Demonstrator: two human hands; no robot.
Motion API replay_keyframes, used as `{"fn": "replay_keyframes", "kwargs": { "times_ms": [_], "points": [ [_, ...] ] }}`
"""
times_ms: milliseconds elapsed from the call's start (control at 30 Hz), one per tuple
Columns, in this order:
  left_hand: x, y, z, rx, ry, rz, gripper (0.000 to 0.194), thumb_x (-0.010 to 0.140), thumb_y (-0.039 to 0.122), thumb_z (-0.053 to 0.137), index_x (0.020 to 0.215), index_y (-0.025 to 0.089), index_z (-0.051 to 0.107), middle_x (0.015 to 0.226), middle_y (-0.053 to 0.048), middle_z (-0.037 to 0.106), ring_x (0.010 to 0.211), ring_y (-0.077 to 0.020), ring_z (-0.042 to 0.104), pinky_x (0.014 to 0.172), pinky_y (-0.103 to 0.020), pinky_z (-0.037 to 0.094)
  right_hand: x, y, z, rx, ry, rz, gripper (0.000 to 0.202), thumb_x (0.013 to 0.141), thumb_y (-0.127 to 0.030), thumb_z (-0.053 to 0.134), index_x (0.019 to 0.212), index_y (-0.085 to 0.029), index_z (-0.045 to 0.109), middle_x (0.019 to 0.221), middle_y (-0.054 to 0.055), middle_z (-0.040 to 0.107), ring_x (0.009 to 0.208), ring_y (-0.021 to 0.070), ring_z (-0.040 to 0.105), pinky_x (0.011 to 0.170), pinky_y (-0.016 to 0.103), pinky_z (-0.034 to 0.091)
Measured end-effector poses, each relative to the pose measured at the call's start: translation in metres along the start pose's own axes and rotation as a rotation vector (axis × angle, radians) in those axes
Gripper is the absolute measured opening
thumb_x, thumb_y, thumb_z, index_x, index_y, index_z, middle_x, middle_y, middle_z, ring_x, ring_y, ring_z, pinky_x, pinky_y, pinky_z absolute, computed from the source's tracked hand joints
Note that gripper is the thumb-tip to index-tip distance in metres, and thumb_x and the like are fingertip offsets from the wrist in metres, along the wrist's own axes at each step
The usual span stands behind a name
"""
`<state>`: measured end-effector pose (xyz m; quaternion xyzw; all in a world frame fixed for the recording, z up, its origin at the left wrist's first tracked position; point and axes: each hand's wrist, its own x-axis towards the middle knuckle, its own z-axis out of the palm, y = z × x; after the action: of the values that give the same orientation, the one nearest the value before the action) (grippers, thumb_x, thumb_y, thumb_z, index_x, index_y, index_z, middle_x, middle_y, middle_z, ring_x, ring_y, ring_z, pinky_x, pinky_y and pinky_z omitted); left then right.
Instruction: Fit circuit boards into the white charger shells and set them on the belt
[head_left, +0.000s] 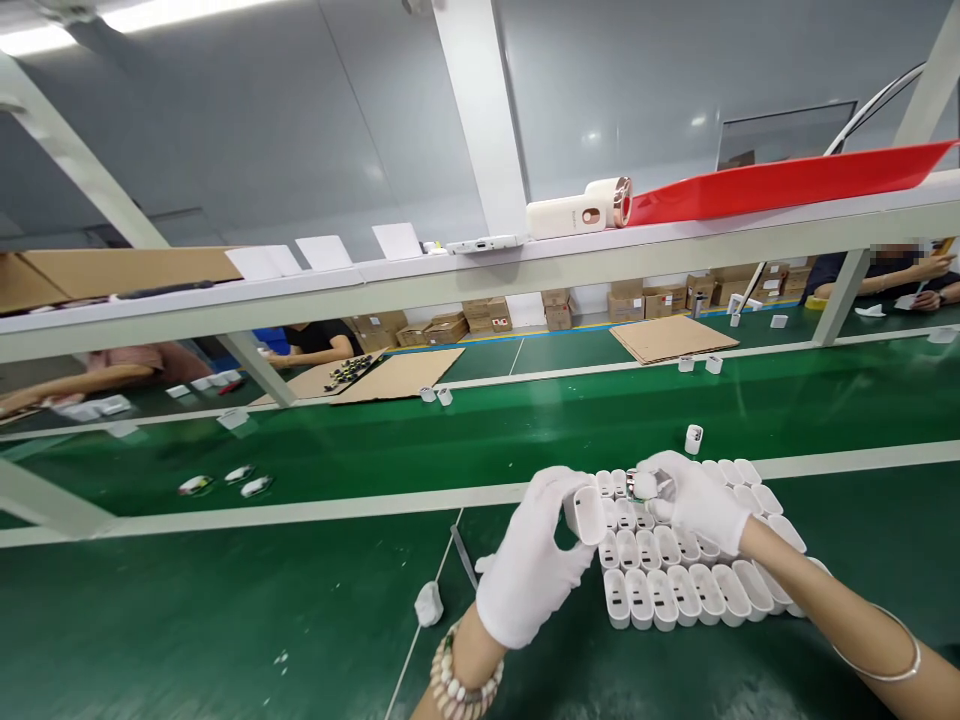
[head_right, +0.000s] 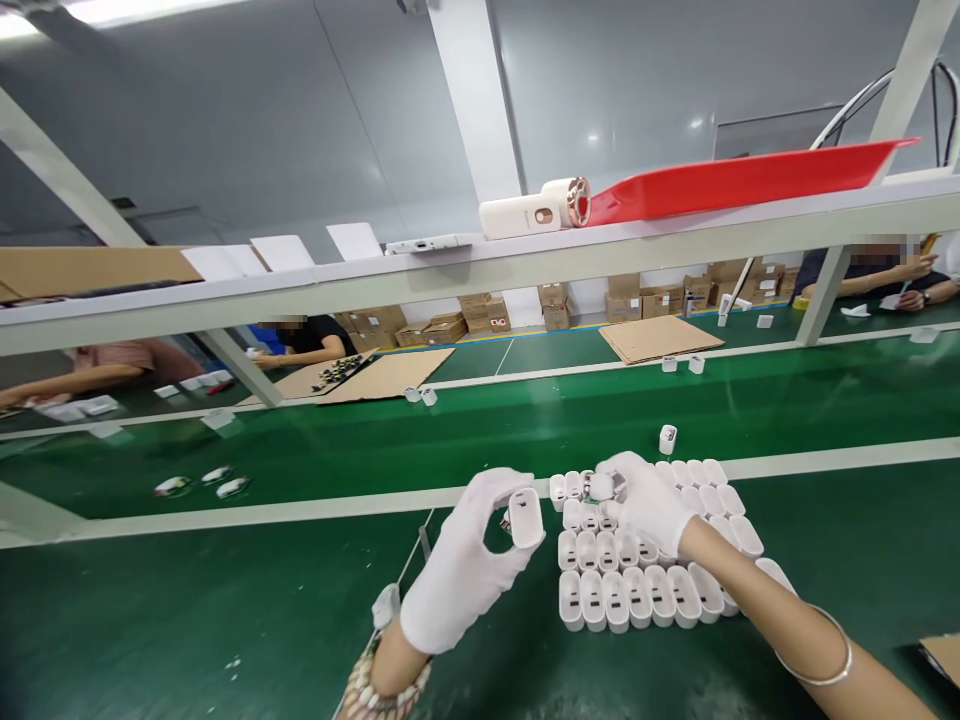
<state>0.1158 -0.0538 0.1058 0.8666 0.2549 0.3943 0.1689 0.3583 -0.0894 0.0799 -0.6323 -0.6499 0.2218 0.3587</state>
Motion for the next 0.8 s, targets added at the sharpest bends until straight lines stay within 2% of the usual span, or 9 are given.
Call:
{"fn": "replay_keyframes", "kwargs": {
  "times_ms": [67, 167, 267, 333, 400, 567, 633, 700, 800],
  "points": [
    [0.0, 0.002, -0.004, 0.043, -0.007, 0.03, 0.053, 0.08, 0.003, 0.06, 0.125, 0.029, 0.048, 0.12, -0.005, 0.057, 0.111, -0.0206, 0.06, 0.095, -0.034, 0.054, -0.005, -0.02, -0.016, 0.087, -0.066, -0.036, 0.039, 0.076, -0.022, 0.064, 0.115, -0.019, 0.064, 0.115, 0.007, 0.067, 0.106, 0.0243, 0.065, 0.093, 0.039, 0.054],
    [-0.002, 0.005, -0.007, 0.107, -0.02, 0.054, 0.06, 0.082, 0.003, 0.059, 0.134, 0.03, 0.045, 0.126, -0.007, 0.058, 0.116, -0.0219, 0.059, 0.099, -0.035, 0.053, -0.02, -0.047, -0.03, 0.241, -0.145, -0.154, 0.044, 0.082, -0.026, 0.065, 0.127, -0.022, 0.064, 0.132, 0.008, 0.061, 0.117, 0.0231, 0.062, 0.101, 0.037, 0.052],
    [-0.007, 0.007, -0.008, 0.114, -0.032, 0.098, 0.066, 0.083, 0.005, 0.06, 0.14, 0.032, 0.041, 0.128, -0.007, 0.06, 0.116, -0.0222, 0.06, 0.099, -0.036, 0.054, -0.037, -0.059, -0.026, 0.196, -0.01, -0.32, 0.046, 0.082, -0.018, 0.068, 0.128, -0.028, 0.065, 0.128, 0.006, 0.064, 0.115, 0.0231, 0.064, 0.1, 0.036, 0.055],
    [-0.01, 0.01, -0.007, 0.102, -0.037, 0.131, 0.066, 0.085, 0.006, 0.06, 0.142, 0.031, 0.04, 0.127, -0.007, 0.061, 0.115, -0.0222, 0.06, 0.097, -0.036, 0.055, -0.046, -0.057, -0.019, 0.153, 0.114, -0.407, 0.05, 0.079, -0.015, 0.072, 0.126, -0.03, 0.065, 0.123, 0.005, 0.068, 0.113, 0.0248, 0.065, 0.098, 0.037, 0.057],
    [-0.011, 0.014, -0.007, 0.121, -0.015, 0.155, 0.061, 0.087, 0.007, 0.058, 0.142, 0.028, 0.042, 0.125, -0.009, 0.062, 0.114, -0.022, 0.061, 0.096, -0.035, 0.056, -0.052, -0.053, -0.012, 0.169, 0.173, -0.441, 0.05, 0.077, -0.014, 0.074, 0.124, -0.03, 0.064, 0.116, 0.005, 0.07, 0.11, 0.0259, 0.067, 0.093, 0.038, 0.06],
    [-0.008, 0.025, -0.007, 0.189, 0.042, 0.208, 0.048, 0.088, 0.008, 0.057, 0.134, 0.019, 0.05, 0.115, -0.009, 0.065, 0.106, -0.0184, 0.063, 0.094, -0.028, 0.056, -0.056, -0.055, -0.007, 0.271, 0.209, -0.509, 0.041, 0.08, -0.016, 0.074, 0.118, -0.027, 0.061, 0.111, 0.006, 0.069, 0.094, 0.0211, 0.071, 0.078, 0.031, 0.063],
    [-0.007, 0.028, -0.007, 0.186, 0.049, 0.227, 0.045, 0.088, 0.008, 0.058, 0.132, 0.017, 0.052, 0.115, -0.009, 0.065, 0.106, -0.0173, 0.063, 0.094, -0.026, 0.055, -0.056, -0.06, -0.009, 0.265, 0.165, -0.536, 0.032, 0.082, -0.019, 0.074, 0.112, -0.025, 0.063, 0.108, 0.006, 0.07, 0.085, 0.018, 0.07, 0.079, 0.031, 0.061],
    [-0.008, 0.029, -0.007, 0.198, 0.062, 0.232, 0.043, 0.088, 0.008, 0.058, 0.131, 0.015, 0.052, 0.115, -0.009, 0.065, 0.105, -0.0168, 0.063, 0.094, -0.025, 0.054, -0.055, -0.063, -0.009, 0.23, 0.117, -0.536, 0.022, 0.084, -0.022, 0.074, 0.105, -0.023, 0.065, 0.103, 0.005, 0.07, 0.087, 0.0186, 0.069, 0.085, 0.033, 0.059],
    [-0.01, 0.03, -0.007, 0.232, 0.084, 0.227, 0.04, 0.088, 0.008, 0.059, 0.128, 0.014, 0.054, 0.114, -0.01, 0.065, 0.103, -0.0165, 0.063, 0.093, -0.025, 0.054, -0.054, -0.067, -0.009, 0.235, 0.135, -0.627, 0.025, 0.089, -0.022, 0.07, 0.112, -0.024, 0.061, 0.092, 0.003, 0.069, 0.088, 0.0183, 0.065, 0.085, 0.034, 0.055]
  ]
}}
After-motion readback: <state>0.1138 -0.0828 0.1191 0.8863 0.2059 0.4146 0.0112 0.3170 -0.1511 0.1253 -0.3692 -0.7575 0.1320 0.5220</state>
